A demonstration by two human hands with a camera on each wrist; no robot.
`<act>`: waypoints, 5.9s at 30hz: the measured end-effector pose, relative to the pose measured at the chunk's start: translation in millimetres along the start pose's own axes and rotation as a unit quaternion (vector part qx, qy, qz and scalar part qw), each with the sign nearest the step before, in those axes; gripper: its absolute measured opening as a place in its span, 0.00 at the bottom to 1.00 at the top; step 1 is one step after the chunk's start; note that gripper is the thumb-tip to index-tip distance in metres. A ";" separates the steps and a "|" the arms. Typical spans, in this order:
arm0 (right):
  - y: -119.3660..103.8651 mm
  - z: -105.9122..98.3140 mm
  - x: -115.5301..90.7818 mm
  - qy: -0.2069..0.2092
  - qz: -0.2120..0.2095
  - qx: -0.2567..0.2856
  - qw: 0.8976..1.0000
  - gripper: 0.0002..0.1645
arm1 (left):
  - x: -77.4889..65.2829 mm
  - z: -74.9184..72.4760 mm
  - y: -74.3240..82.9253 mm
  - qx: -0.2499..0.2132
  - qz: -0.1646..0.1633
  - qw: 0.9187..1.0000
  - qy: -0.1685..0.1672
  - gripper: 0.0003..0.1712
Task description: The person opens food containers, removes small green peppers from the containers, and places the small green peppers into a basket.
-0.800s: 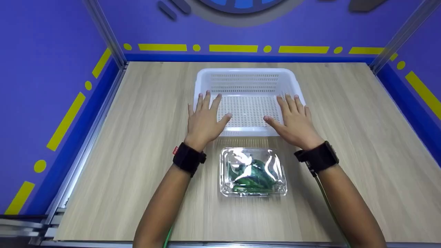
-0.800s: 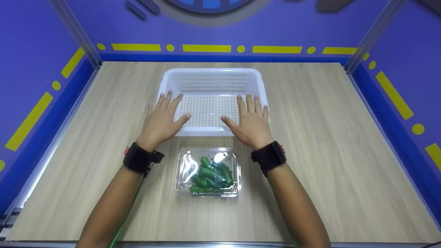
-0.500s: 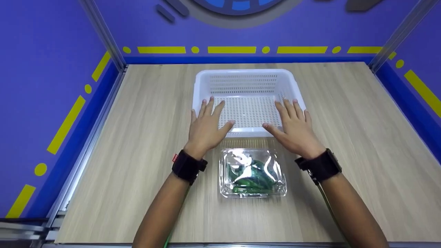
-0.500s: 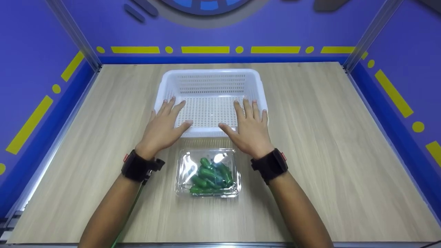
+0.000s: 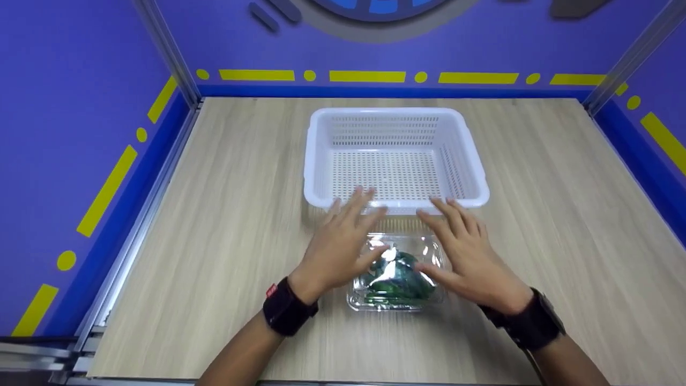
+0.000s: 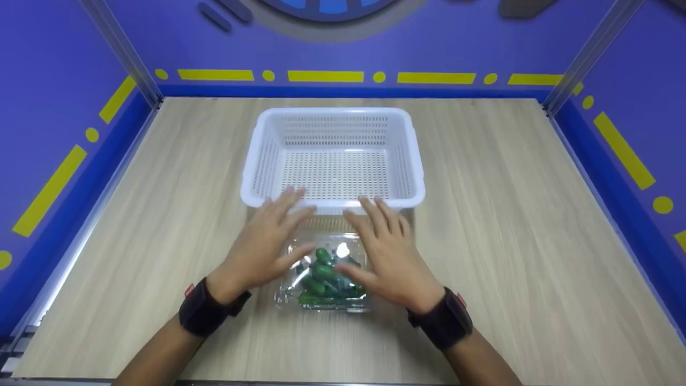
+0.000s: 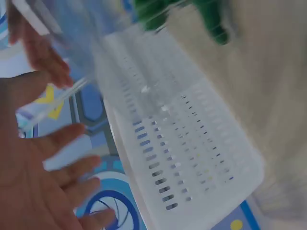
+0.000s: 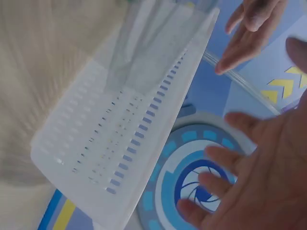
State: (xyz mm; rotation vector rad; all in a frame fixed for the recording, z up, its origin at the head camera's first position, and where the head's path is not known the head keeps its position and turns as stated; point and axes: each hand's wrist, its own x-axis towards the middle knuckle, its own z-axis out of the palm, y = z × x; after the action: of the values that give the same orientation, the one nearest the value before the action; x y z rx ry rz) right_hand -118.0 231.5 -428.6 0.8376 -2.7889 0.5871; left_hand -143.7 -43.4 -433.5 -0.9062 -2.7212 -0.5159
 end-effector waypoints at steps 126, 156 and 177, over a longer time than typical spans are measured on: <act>-30.1 25.4 -21.6 0.037 -0.191 -0.172 0.966 0.26 | -39.7 17.4 4.7 -0.028 0.074 0.992 -0.100 0.51; -26.8 27.6 -26.0 0.042 -0.178 -0.137 0.973 0.26 | -44.8 9.5 12.4 0.081 0.255 0.963 0.042 0.16; -22.9 19.9 -23.0 0.042 -0.180 -0.135 0.974 0.29 | -47.3 6.8 9.1 0.087 0.257 0.959 0.081 0.21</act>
State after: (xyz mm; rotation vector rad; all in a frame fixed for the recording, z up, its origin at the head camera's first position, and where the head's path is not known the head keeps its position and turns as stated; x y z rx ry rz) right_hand -87.1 217.1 -445.6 1.1824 -2.4741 0.1744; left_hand -101.8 -59.1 -452.5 -1.3850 -2.2161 -0.2291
